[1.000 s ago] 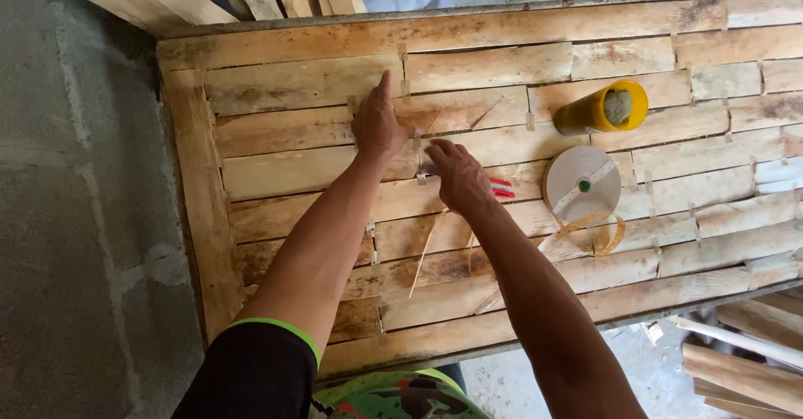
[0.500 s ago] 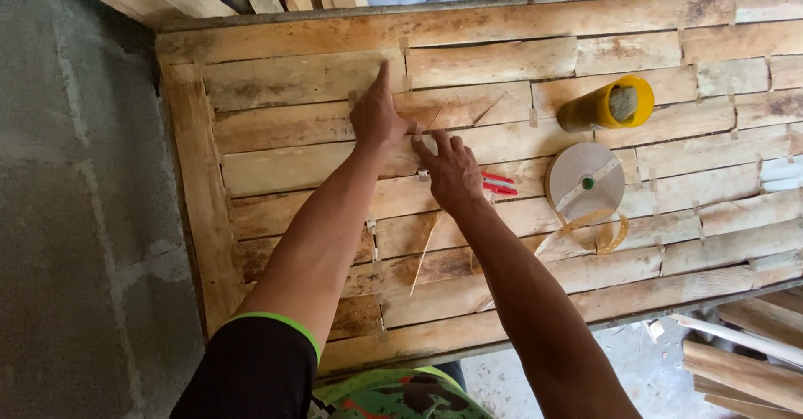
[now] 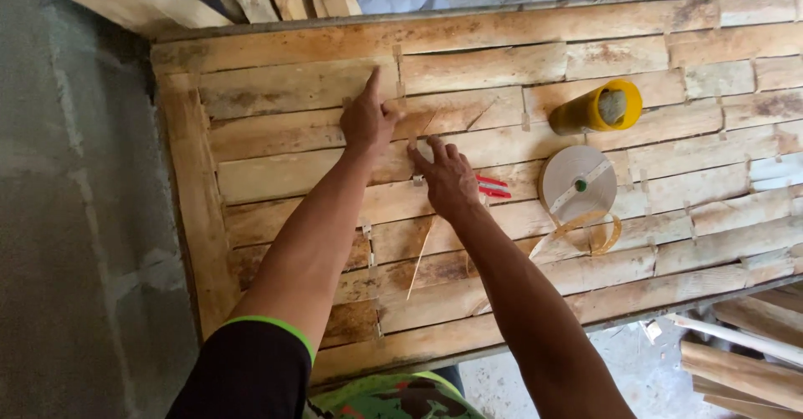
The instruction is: Repairing a bamboo surface using bamboo strips, a utility knife, and double-sided tape.
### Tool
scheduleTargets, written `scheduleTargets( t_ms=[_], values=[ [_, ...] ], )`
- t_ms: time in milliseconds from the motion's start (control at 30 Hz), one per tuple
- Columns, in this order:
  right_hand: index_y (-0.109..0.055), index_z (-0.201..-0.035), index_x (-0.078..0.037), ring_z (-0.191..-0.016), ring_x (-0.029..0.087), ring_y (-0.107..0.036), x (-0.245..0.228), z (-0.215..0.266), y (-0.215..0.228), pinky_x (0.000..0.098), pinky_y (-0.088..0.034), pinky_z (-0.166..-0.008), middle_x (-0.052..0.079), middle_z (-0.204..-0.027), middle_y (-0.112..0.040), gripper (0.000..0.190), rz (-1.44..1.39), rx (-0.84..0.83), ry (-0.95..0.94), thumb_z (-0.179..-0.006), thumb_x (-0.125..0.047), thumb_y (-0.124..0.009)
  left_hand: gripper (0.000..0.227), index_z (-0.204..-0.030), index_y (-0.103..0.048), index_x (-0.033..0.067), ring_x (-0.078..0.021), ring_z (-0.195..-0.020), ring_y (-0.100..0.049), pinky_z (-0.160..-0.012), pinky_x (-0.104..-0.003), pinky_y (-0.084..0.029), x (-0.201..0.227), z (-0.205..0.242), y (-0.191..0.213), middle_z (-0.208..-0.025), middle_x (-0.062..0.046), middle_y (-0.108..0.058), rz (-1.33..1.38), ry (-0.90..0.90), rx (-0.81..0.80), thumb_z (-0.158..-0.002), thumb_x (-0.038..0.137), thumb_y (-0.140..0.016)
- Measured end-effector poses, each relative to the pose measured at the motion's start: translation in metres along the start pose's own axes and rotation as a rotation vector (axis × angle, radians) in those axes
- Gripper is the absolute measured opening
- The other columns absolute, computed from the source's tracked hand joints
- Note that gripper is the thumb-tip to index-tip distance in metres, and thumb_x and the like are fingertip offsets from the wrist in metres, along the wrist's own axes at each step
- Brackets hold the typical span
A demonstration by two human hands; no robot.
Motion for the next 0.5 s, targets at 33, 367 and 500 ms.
scheduleTargets(
  t_ms=[33, 367, 500],
  values=[
    [-0.053, -0.147, -0.025, -0.122, 0.036, -0.052, -0.003, 0.000, 0.005, 0.0471, -0.048, -0.096, 0.014, -0.148, -0.046, 0.071, -0.001, -0.003, -0.002, -0.082, 0.002, -0.061, 0.109, -0.165, -0.030, 0.0182, -0.0255, -0.086, -0.073, -0.080, -0.044, -0.058, 0.013, 0.006, 0.013, -0.093, -0.003, -0.075, 0.000, 0.002, -0.003, -0.078, 0.034, -0.092],
    [-0.050, -0.150, -0.022, -0.118, 0.038, -0.052, -0.007, 0.002, 0.009, 0.0490, -0.048, -0.095, 0.016, -0.143, -0.048, 0.077, -0.007, 0.005, 0.006, -0.078, 0.003, -0.061, 0.128, -0.160, -0.026, 0.0153, -0.0366, -0.116, -0.063, -0.091, -0.049, -0.052, 0.043, 0.018, 0.022, -0.132, -0.015, -0.063, -0.157, -0.147, 0.007, -0.059, 0.042, -0.100],
    [-0.056, -0.144, -0.021, -0.122, 0.038, -0.053, -0.003, 0.006, 0.007, 0.0487, -0.048, -0.097, 0.016, -0.145, -0.048, 0.069, -0.029, -0.006, 0.024, -0.080, 0.004, -0.061, 0.121, -0.156, -0.033, 0.0139, -0.0343, -0.108, -0.067, -0.085, -0.047, -0.054, 0.041, 0.018, 0.023, -0.126, -0.014, -0.067, -0.136, -0.269, 0.142, -0.059, 0.041, -0.101]
  ],
)
Point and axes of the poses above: each hand's wrist, its own z-axis away from the middle knuckle, its own y-axis out of the back of the hand, x = y × z, the point moved 10 cm from there along -z, towards the middle knuckle
